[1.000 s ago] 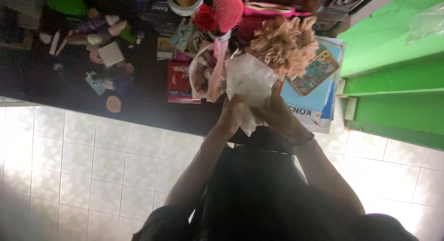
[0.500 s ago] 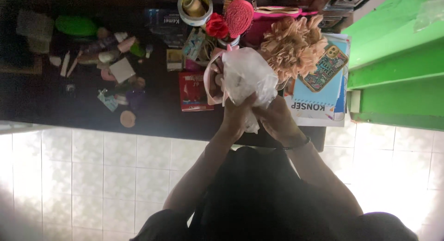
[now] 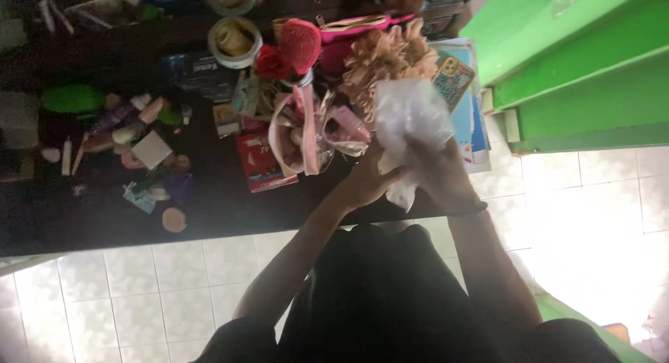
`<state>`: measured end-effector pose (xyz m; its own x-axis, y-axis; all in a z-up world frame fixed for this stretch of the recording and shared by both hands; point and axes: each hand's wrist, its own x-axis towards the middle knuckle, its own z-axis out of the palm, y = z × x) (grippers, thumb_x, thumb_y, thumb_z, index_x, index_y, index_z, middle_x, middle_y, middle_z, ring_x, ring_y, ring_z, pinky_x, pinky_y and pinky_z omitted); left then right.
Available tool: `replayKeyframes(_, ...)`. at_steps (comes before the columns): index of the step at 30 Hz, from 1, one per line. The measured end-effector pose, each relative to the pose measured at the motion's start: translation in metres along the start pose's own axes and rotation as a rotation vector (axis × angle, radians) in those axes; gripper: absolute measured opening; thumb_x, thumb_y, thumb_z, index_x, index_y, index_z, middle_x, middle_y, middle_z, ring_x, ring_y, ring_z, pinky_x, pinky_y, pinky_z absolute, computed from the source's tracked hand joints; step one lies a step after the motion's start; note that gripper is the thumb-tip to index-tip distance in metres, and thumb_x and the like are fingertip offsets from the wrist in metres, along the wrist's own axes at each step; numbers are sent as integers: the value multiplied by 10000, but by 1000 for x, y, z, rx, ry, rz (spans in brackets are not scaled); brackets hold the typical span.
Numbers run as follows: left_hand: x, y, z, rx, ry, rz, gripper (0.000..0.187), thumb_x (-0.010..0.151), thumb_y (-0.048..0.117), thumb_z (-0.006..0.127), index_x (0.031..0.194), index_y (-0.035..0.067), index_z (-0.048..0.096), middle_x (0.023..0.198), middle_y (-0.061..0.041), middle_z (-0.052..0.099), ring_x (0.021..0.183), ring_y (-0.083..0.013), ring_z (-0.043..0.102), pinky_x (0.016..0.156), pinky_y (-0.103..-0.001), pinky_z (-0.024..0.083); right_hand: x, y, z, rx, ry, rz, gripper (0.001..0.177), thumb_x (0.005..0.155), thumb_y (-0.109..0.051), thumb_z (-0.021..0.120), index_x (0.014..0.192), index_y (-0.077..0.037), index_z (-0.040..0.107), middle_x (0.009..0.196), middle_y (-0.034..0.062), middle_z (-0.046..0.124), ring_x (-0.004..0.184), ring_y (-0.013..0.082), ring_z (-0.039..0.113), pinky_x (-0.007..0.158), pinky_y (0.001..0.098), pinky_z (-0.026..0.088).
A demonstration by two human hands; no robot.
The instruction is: The recorder organizes and rearranges various personal items, including cosmetics, a phone, and adhesive tape, on a table.
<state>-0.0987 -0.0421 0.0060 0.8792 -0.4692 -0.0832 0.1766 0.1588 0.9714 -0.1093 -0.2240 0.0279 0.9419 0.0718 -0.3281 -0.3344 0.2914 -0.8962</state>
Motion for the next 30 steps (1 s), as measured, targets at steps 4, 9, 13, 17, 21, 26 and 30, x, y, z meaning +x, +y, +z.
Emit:
replayKeyframes(4,29,-4,-2,171,4,-138,997,938,348,755,1630,73,90,1615,-226,276,1467,-347,378,1180,-487,378,6,-54,-25,386,-57,-147,564,1005,-79,592,1528,-9,393,1403,180,575,1243,299,623,980,433,570)
replayKeyframes(9,64,23,27,108,129,16,879,983,453,732,1626,32,306,1602,-289,439,1484,-398,508,1256,-492,427,13,-69,-55,272,37,-101,652,955,12,533,1575,-23,334,1505,160,517,1380,324,553,1100,462,523)
replayKeyframes(13,75,24,55,695,43,293,945,873,406,811,1542,-24,302,1535,-285,366,1375,-406,459,1090,-461,456,11,-73,-62,211,-86,-85,737,955,-25,611,1613,-22,277,1524,155,491,1401,274,523,1136,405,496)
replayKeyframes(17,89,3,44,529,90,-142,619,1028,507,667,1433,44,596,1307,-193,729,1120,-213,727,991,-363,587,24,-84,-77,-145,-66,-124,855,883,-89,790,1577,10,302,1389,199,548,1252,254,586,1008,377,543)
replayKeyframes(21,104,-10,17,624,41,-548,517,1212,508,395,1312,36,581,1187,-383,574,1012,-477,553,847,-557,514,29,-91,-78,-191,-34,-174,854,867,-94,828,1547,10,322,1374,189,560,1247,234,600,988,368,574)
replayKeyframes(26,97,-58,-18,-7,33,146,682,1134,422,522,1622,18,271,1678,-118,337,1548,-188,388,1293,-385,368,33,-88,-78,-321,-116,-536,449,928,91,714,1302,-24,493,1369,217,496,1043,283,699,814,374,610)
replayKeyframes(30,96,31,12,-611,190,52,698,1040,314,598,1587,3,296,1511,-145,485,1379,-254,527,1157,-441,462,30,-103,-72,-716,-82,-811,288,899,150,674,1071,-72,611,1330,233,453,1018,295,706,775,353,624)
